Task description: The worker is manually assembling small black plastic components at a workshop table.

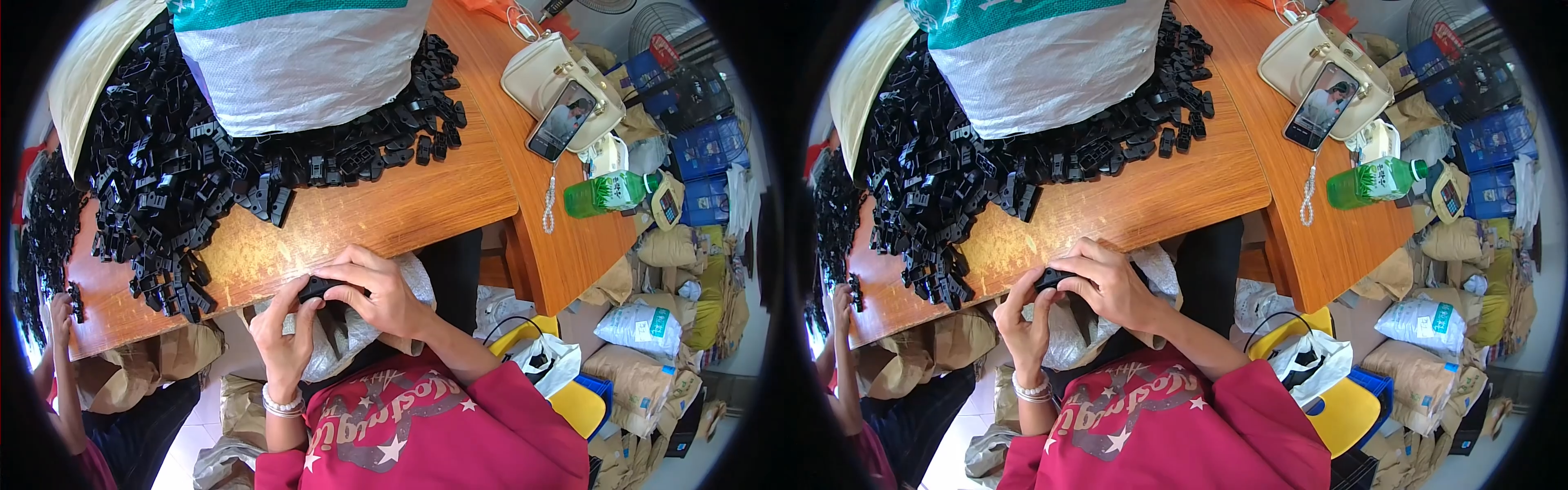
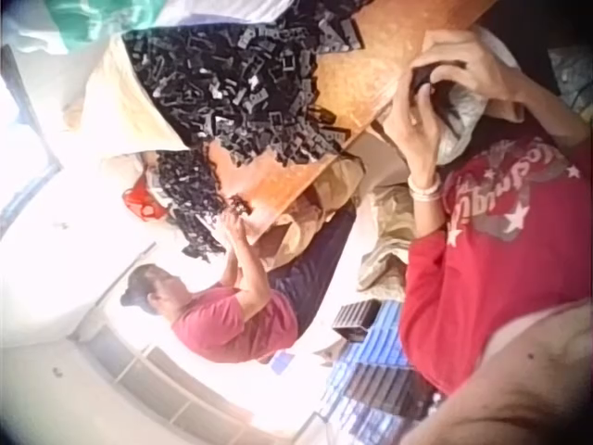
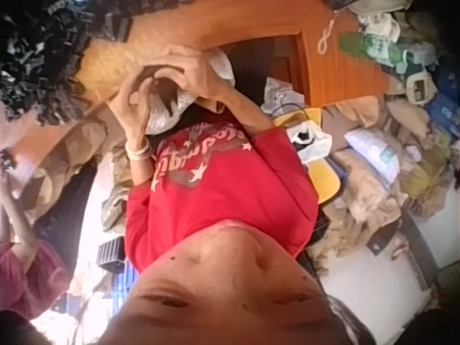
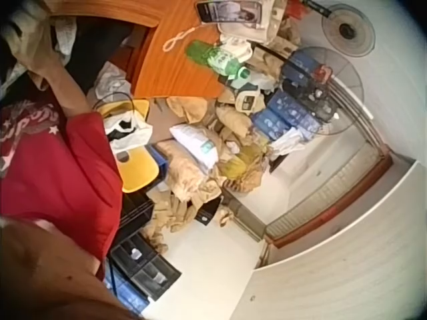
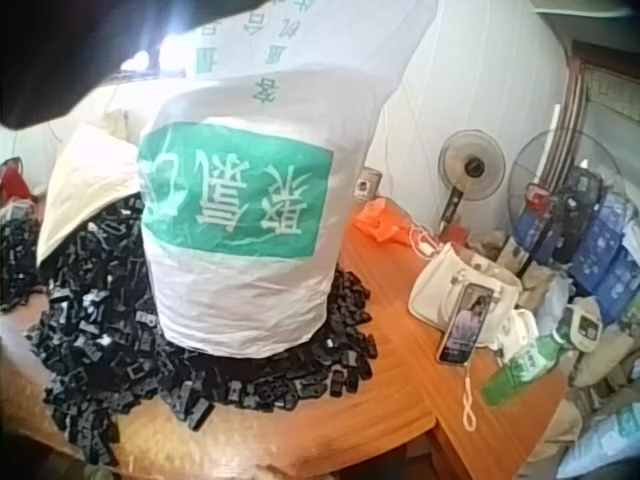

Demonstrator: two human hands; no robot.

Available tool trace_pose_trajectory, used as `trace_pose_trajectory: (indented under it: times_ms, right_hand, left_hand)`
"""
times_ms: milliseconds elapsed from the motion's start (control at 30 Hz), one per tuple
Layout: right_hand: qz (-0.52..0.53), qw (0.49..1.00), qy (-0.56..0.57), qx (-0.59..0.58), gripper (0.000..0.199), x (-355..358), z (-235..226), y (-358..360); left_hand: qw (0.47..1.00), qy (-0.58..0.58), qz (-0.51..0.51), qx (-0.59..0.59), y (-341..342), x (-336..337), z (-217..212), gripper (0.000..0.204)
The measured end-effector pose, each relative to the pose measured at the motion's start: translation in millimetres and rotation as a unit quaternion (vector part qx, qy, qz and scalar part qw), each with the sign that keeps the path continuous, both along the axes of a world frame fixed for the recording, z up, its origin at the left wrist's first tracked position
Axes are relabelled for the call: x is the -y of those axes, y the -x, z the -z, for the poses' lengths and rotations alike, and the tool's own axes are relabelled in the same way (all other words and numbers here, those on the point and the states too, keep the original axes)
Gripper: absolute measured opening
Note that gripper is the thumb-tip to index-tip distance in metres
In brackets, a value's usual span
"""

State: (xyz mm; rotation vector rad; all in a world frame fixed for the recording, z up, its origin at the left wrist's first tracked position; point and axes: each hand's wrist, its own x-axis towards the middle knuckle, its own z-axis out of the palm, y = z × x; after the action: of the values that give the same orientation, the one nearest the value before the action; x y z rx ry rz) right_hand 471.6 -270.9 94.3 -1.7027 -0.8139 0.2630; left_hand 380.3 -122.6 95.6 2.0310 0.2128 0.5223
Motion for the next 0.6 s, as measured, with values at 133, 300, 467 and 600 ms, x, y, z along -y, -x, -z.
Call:
trace_pose_trajectory:
  times_ms: [133,300,467,600]
  right_hand:
    - [-0.002,1.000,-0.024,0.012,0.027,-3,1,3]
    - [-0.005,0.999,-0.036,0.004,0.027,-2,3,3]
    - [-0.007,0.999,-0.027,0.023,0.026,-3,0,2]
    - [-0.024,0.999,0.005,0.021,0.029,-5,2,4]
  left_hand:
    - [0.999,-0.042,-0.011,0.015,5,0,-3,0.029]
    - [0.999,-0.036,-0.020,0.020,7,-1,2,0.030]
    - [0.996,-0.062,-0.041,0.042,7,3,1,0.027]
    - [0.994,-0.017,-0.081,0.074,15,-4,2,0.019]
